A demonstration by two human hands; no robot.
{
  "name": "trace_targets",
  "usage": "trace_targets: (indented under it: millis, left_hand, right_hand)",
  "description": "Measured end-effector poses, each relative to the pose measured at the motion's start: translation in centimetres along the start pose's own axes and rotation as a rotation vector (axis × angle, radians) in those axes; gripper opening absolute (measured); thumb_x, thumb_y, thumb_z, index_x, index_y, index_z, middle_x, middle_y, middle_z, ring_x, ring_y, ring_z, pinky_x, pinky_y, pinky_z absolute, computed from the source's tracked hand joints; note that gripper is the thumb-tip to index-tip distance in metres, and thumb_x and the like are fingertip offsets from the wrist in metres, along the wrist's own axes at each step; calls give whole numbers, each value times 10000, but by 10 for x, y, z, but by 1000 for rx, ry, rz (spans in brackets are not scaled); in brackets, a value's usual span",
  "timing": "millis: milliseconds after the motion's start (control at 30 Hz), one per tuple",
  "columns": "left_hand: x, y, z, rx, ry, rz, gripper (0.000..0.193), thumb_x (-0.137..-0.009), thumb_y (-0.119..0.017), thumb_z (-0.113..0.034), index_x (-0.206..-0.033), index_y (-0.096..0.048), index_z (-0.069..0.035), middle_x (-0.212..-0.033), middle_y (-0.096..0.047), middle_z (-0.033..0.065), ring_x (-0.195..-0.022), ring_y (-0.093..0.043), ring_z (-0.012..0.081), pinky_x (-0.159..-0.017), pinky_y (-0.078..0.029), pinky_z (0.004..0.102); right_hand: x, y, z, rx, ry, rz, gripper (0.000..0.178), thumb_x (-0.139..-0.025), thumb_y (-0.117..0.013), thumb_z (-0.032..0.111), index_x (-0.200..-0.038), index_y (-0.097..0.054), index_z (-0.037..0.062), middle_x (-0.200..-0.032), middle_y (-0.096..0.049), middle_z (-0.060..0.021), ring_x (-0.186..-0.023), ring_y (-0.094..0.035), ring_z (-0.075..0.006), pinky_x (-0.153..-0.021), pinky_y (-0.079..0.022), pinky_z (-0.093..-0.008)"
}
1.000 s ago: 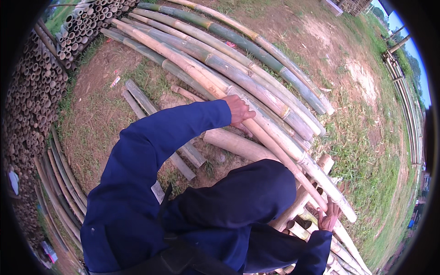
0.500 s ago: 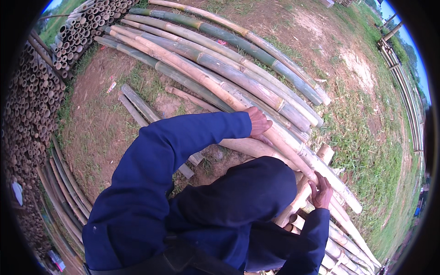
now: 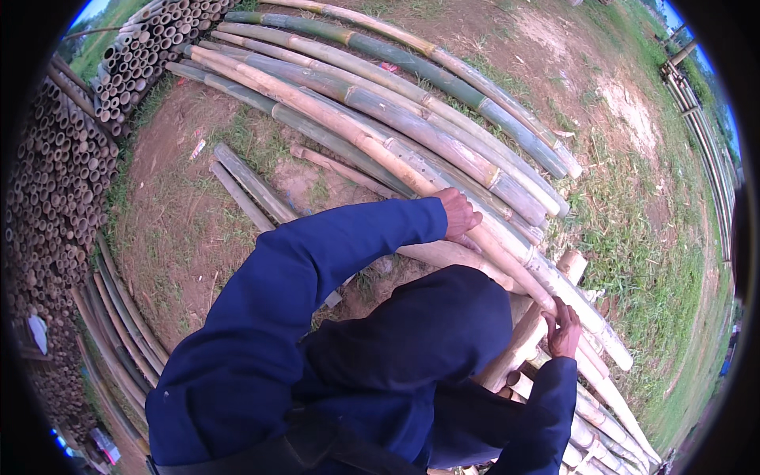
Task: The person selects bamboo poles from a pile, positions them on a support, and cuts them to length using a hand saw. The cut pieces are placed aside after each cut.
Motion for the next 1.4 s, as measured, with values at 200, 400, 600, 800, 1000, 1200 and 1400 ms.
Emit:
trace_targets:
  millis: [200,400,600,800,1000,1200,1400]
  left_hand:
    - [-18,1,26,95,132,53,747,-817,-591,-790,-975,-722,-73,-965,-711,104,-972,-694,297,-872,-532,477]
    - [-57,-10,12,204,99,106,808,-831,-638,-736,-1323,-628,-95,-1276,-632,140,-1240,-582,311,-1109,-392,491]
    - [-92,-21,-22,245,81,216,998,-719,-744,-731,-1429,-515,-70,-1329,-603,167,-1291,-554,326,-1155,-356,488]
    - [-105,-47,-31,174,69,258,1013,-585,-897,-581,-1366,-529,-51,-1290,-631,170,-1247,-587,340,-1119,-391,479]
    - [-107,-63,-22,154,80,319,682,-677,-892,-384,-1192,-586,-57,-1160,-681,165,-1082,-673,359,-977,-501,472]
    - [-103,-62,-25,145,11,263,593,-696,-861,-322,-1159,-614,-47,-1096,-687,174,-1034,-688,357,-877,-557,455]
    - [-86,-67,-7,73,6,243,657,-671,-889,-363,-1161,-575,-58,-1058,-693,146,-1015,-706,316,-850,-573,439]
  right_hand:
    - [-50,-3,-1,45,26,5,468,-862,-767,303,-1289,-664,141,-1016,-697,-92,-968,-652,-333,-866,-474,-456]
    - [-68,-36,-36,-40,-106,106,453,-863,-767,289,-1285,-696,143,-1100,-681,-96,-1079,-648,-321,-950,-486,-456]
    - [-82,-38,-37,21,10,-48,421,-883,-760,304,-1265,-706,137,-1195,-682,-79,-1102,-617,-319,-961,-498,-436]
    - [-79,-55,-47,-22,-80,13,451,-902,-739,355,-1300,-675,152,-1272,-684,-77,-1262,-586,-322,-1097,-431,-488]
    - [-73,-62,-40,146,-23,115,787,-820,-797,443,-1490,-464,201,-1481,-513,-93,-1392,-471,-320,-1201,-308,-529]
    - [-72,-65,-36,274,-67,55,768,-783,-830,321,-1451,-492,154,-1314,-553,-149,-1290,-515,-369,-1192,-321,-523]
    - [-79,-71,-5,247,17,6,751,-754,-846,250,-1412,-513,111,-1216,-558,-161,-1180,-524,-380,-1099,-387,-519]
Point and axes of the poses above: each hand's wrist, its own x-axis away from the middle knuckle, its own y-axis out of the back of the hand, z = x × y, the point moved 6 cm from there along -x, towards the middle knuckle
